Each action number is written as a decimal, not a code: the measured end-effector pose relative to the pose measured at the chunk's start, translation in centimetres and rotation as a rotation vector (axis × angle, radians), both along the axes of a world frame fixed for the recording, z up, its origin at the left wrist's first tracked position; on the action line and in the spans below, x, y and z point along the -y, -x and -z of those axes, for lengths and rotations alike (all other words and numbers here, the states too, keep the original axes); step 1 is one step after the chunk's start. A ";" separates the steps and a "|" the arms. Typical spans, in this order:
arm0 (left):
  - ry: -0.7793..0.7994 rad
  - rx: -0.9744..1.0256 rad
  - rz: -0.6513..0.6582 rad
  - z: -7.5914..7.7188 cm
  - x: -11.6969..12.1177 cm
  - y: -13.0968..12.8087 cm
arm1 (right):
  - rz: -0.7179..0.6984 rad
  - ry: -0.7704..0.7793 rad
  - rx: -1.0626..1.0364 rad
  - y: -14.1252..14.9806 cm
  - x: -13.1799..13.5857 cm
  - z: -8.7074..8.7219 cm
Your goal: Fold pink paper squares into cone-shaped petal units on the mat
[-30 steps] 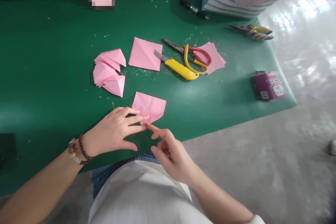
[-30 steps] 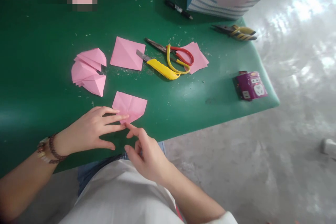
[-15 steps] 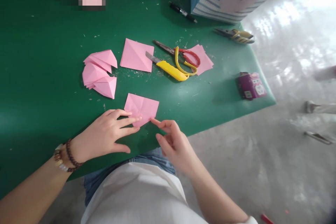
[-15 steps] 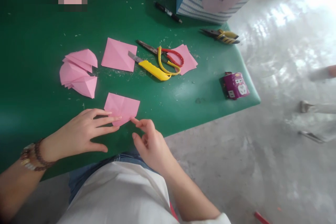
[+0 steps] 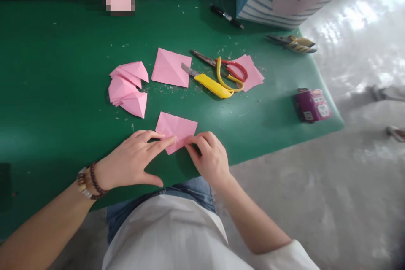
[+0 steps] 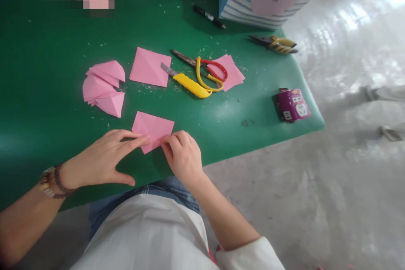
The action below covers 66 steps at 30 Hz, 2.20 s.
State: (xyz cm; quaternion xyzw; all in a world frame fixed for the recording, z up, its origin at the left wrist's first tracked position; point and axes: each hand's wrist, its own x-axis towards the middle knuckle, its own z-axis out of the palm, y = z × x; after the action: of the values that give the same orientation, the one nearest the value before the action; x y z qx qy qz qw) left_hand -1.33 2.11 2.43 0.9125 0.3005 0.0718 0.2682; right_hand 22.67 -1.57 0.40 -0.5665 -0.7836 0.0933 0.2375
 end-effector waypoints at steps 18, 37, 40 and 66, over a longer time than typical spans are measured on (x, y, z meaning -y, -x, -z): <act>0.010 0.013 -0.009 0.3 0.2 -0.1 | -0.202 0.074 -0.121 2.7 1.1 -0.4; -0.247 -0.001 0.117 0.5 -1.0 0.4 | -0.571 -0.115 0.068 -3.7 -3.2 -0.9; -0.259 -0.008 0.102 0.6 -0.9 0.4 | -0.600 -0.120 0.040 -3.3 -2.9 -0.9; -0.269 0.099 0.130 0.6 -0.8 0.3 | -0.248 0.063 -0.137 -0.3 -3.1 0.4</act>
State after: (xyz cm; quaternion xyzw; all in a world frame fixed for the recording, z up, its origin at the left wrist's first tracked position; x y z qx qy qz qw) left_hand -1.64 2.94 1.86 0.9530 0.2147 0.1387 0.1624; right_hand 23.00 1.57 -0.04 -0.4649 -0.8260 0.1850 0.2595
